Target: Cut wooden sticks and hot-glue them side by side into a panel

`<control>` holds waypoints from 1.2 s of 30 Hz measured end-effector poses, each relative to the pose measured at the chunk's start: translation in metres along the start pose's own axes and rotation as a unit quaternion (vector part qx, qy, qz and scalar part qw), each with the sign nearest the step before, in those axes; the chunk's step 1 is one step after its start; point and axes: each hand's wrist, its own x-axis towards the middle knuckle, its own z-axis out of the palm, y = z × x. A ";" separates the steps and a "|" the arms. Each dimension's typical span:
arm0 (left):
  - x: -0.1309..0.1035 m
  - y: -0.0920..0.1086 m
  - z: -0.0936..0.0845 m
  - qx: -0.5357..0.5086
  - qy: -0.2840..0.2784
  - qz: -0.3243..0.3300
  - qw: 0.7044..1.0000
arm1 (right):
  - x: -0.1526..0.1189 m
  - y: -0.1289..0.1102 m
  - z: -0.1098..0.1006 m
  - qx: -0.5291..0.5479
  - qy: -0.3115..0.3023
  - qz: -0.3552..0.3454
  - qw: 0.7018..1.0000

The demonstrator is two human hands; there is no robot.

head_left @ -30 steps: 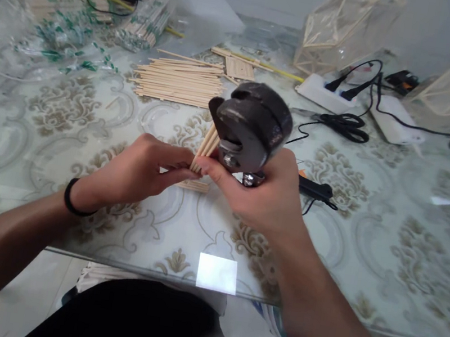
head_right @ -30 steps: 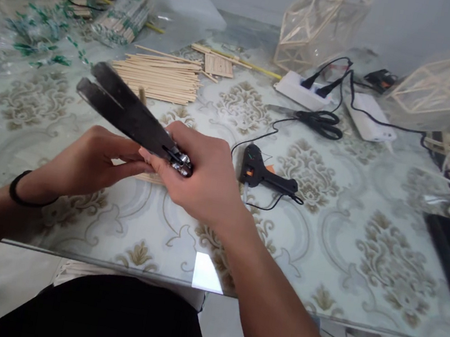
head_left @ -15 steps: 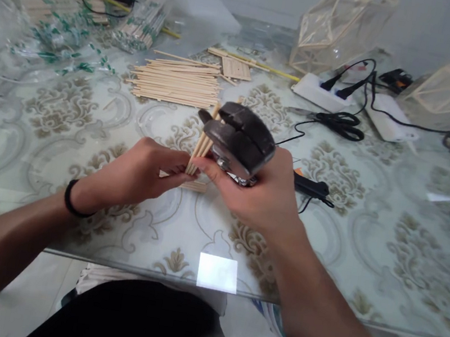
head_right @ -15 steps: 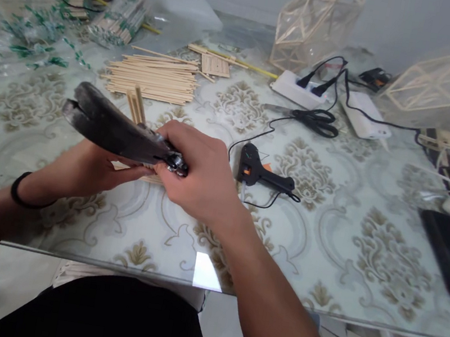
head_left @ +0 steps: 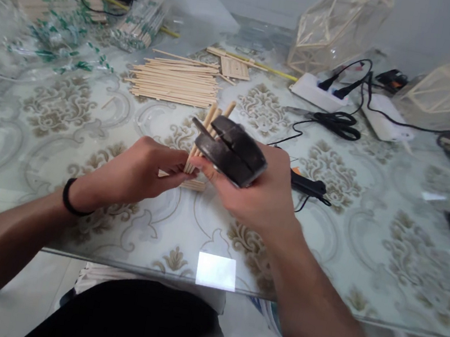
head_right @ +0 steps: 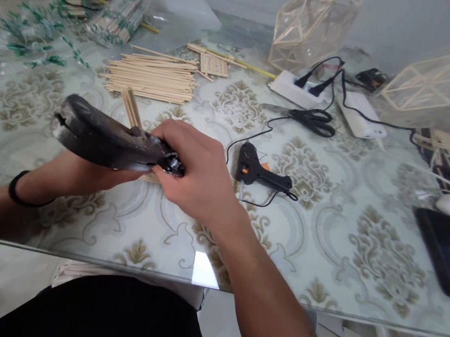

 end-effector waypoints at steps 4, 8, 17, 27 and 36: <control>0.001 0.000 0.000 -0.005 0.001 0.000 1.000 | 0.001 0.001 -0.001 0.017 -0.010 -0.008 1.000; 0.001 0.001 -0.002 -0.012 0.005 -0.004 1.000 | 0.004 0.000 -0.002 0.023 -0.019 -0.008 1.000; 0.000 -0.004 0.000 -0.029 0.012 -0.013 0.999 | 0.003 0.000 -0.003 -0.015 -0.013 0.003 1.000; 0.004 0.001 -0.004 -0.046 0.000 -0.004 0.999 | 0.009 -0.003 -0.006 -0.006 -0.050 0.056 0.997; 0.003 0.009 -0.003 -0.052 0.023 -0.015 0.998 | 0.013 -0.002 -0.003 0.039 -0.072 0.099 0.992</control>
